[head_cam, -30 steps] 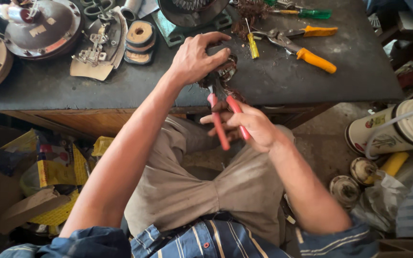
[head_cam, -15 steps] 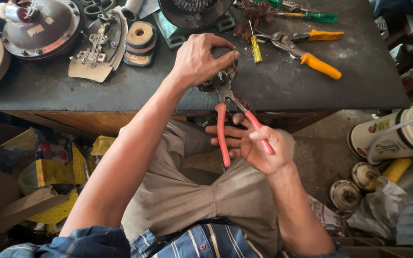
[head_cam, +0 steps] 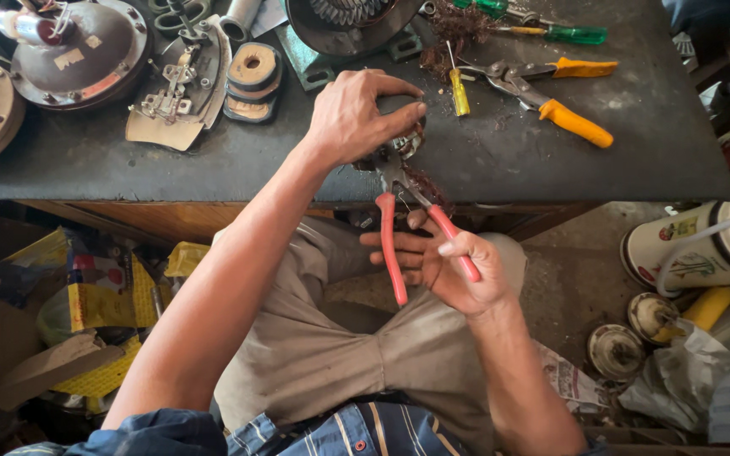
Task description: The person uses a screwdriver and pliers to remove copper wire from a motor armature. They pry and pull the wire from the slots, then cut and extract remaining strands, leaving the armature partially stripped.
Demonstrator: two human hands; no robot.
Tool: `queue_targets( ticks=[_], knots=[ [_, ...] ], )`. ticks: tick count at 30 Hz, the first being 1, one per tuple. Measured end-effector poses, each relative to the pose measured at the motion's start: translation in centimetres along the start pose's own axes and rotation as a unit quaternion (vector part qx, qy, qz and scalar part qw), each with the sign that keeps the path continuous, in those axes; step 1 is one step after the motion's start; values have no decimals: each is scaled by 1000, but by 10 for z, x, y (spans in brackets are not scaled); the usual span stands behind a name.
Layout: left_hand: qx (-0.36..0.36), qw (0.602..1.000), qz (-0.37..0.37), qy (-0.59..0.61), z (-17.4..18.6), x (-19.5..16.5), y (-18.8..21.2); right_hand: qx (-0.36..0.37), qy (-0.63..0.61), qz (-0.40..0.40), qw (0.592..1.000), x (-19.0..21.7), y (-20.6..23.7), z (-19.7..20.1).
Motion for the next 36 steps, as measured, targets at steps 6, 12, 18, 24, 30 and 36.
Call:
queue_targets(
  ticks=[6, 12, 18, 24, 30, 36],
  knots=[
    [-14, 999, -34, -9, 1, -4, 3, 0, -37, 21, 999, -8, -9, 12],
    [0, 1000, -18, 1, 0, -1, 3, -51, -128, -3, 990, -21, -8, 21],
    [-1, 1000, -21, 3, -3, -3, 1, -133, -137, -18, 981, -30, -9, 25],
    [28, 1000, 0, 3, -7, -3, -4, -124, -30, -53, 990, -20, -5, 33],
    [41, 998, 32, -29, -19, 5, -13, -100, 685, 62, 719, 20, 0, 25],
    [-3, 996, -57, -68, -15, 4, -19, -239, 841, 25, 485, 13, 0, 15]
  ],
)
Point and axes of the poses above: each hand's wrist, its own y-axis away from the middle knuckle, its own z-axis out of the back of the hand, x = y × z, the point moved 8 cm from there along -y, towards the middle knuckle, and after that the axes turned 2 degrees about y, right-handed, at the moved point
